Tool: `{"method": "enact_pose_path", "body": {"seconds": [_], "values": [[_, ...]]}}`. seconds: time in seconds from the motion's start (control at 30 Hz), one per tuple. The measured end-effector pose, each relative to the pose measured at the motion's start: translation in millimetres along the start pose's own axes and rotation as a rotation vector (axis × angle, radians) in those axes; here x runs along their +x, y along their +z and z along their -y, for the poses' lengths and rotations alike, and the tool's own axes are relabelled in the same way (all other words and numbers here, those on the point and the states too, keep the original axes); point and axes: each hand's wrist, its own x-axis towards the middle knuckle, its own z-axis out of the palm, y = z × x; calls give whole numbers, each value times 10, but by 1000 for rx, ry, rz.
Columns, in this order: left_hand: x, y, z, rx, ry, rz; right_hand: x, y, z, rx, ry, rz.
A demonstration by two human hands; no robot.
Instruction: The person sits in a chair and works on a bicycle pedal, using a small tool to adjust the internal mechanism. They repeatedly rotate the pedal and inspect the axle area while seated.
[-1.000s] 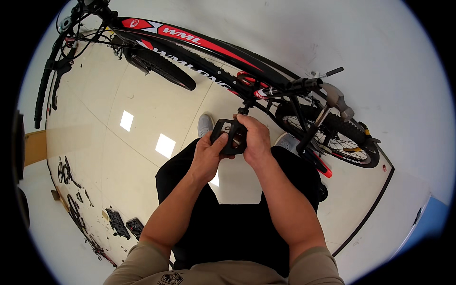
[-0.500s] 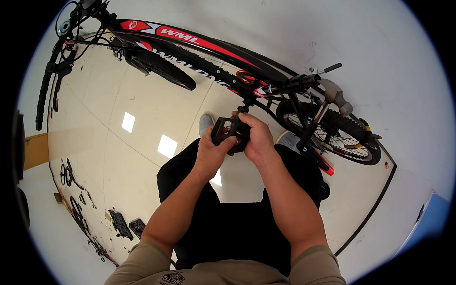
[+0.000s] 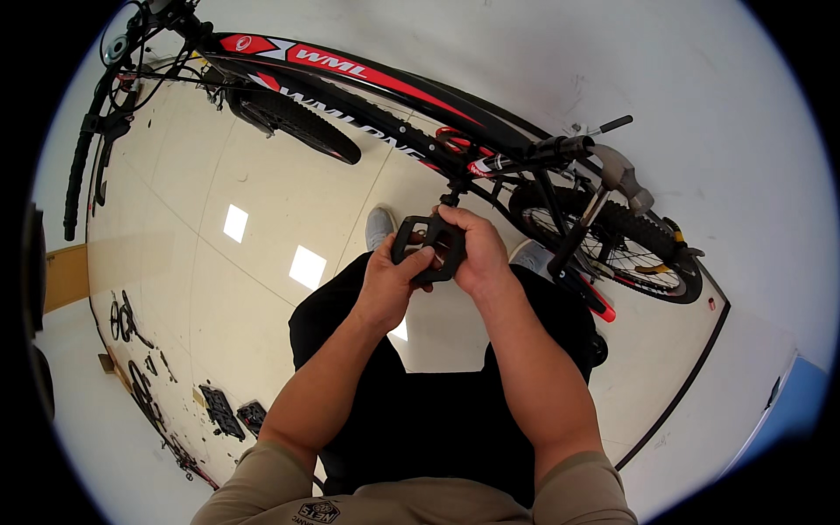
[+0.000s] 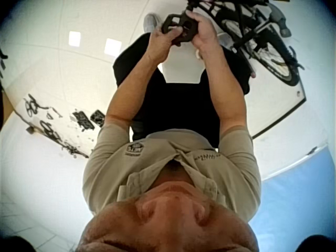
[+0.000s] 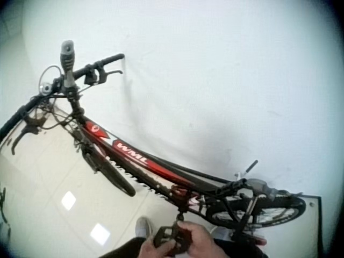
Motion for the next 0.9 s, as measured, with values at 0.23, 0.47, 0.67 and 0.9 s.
{"method": "enact_pose_path", "body": {"seconds": [0.23,0.47,0.67,0.9], "values": [[-72,114,60,669,371,-193,80,-15,-85,28,-126,-36],[3,62,19,268,120,-121,116,-48,-102,36,-114,-51],[-1,40,-19,192,90,-96,-32,98,-18,74,-46,51],[-45,114,-1,502,265,-173,124,-63,-102,44,-109,-48]]}}
